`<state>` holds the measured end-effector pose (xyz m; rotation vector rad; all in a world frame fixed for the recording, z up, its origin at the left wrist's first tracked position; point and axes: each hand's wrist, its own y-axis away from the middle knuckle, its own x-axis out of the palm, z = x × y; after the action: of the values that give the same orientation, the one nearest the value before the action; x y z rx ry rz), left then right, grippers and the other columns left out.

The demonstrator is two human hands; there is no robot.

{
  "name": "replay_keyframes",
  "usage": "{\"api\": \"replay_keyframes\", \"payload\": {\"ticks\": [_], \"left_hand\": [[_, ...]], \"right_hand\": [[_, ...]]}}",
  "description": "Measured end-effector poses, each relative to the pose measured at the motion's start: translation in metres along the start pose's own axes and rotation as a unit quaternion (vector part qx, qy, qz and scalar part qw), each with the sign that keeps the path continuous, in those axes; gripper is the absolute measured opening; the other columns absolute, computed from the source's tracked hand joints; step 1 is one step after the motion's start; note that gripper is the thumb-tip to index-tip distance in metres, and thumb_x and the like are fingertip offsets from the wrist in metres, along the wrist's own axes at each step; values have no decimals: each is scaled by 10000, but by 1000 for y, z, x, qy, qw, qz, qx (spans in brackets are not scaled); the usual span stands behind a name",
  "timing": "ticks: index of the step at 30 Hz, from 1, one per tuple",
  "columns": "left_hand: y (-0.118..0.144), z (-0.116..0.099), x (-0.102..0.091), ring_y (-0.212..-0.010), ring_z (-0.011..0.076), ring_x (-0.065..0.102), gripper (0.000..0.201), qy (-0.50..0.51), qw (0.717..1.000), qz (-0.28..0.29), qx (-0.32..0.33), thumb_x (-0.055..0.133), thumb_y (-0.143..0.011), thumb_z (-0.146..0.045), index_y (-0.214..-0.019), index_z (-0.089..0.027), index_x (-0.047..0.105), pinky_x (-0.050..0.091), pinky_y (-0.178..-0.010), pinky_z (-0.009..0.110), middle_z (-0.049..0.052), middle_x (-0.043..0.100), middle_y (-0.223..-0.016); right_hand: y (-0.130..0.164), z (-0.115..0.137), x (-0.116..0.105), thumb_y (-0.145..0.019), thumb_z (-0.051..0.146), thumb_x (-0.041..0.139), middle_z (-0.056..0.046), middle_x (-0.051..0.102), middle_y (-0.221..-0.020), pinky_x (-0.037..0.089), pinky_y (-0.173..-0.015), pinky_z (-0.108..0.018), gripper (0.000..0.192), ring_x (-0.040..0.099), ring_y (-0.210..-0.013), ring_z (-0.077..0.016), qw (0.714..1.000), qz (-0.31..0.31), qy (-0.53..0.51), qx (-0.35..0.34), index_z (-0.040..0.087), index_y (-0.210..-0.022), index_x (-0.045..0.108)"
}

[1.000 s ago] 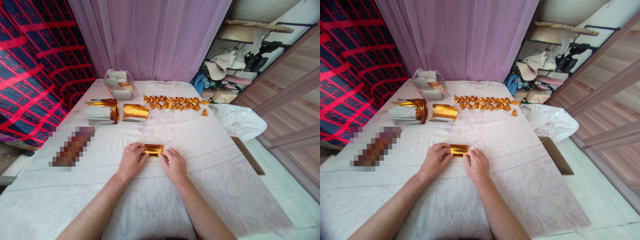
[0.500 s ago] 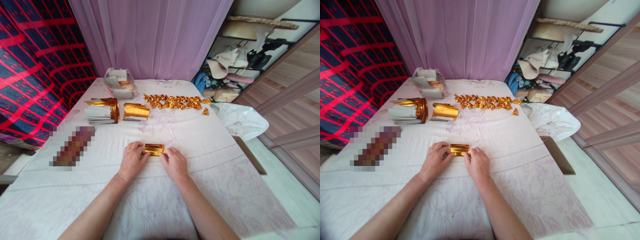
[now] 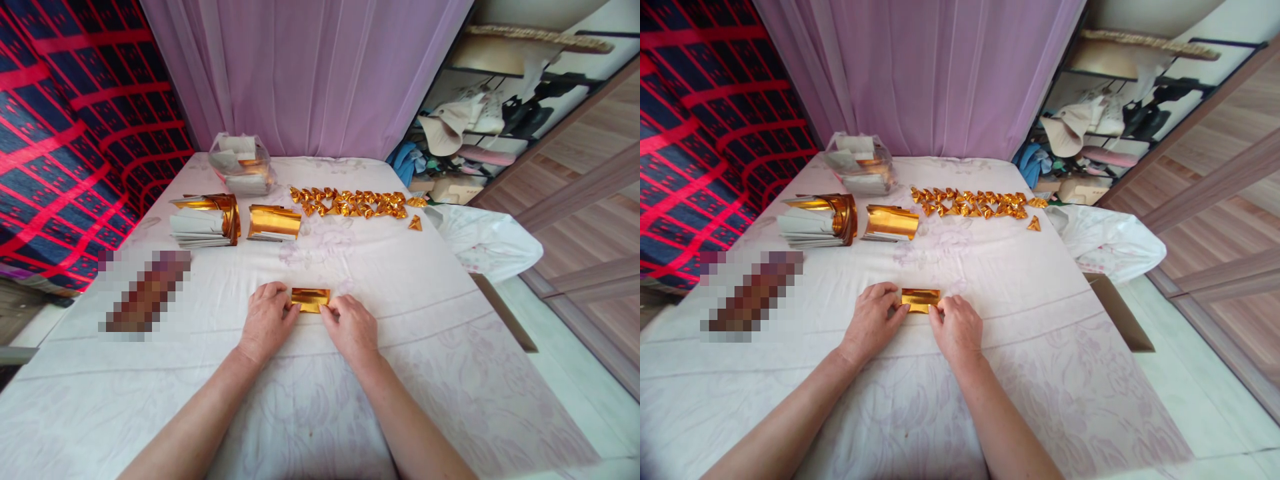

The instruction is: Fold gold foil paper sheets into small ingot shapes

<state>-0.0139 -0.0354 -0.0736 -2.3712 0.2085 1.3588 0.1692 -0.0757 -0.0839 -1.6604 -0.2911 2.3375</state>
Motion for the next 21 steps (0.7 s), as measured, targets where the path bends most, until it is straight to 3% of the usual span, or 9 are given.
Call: {"api": "replay_keyframes", "payload": {"ticks": [21], "left_hand": [[-4,-3,-2,-1007,261,553,201,-9,999,33,-39,640,-824,-282,-641,-199,635,451,-896,428,62,632,-1042]], "right_hand": [[0,3,-3,-866,307,614,1,627,-715,306,-605,-271,196,574,-698,-147,999,28,24,18,219,-692,608]]}}
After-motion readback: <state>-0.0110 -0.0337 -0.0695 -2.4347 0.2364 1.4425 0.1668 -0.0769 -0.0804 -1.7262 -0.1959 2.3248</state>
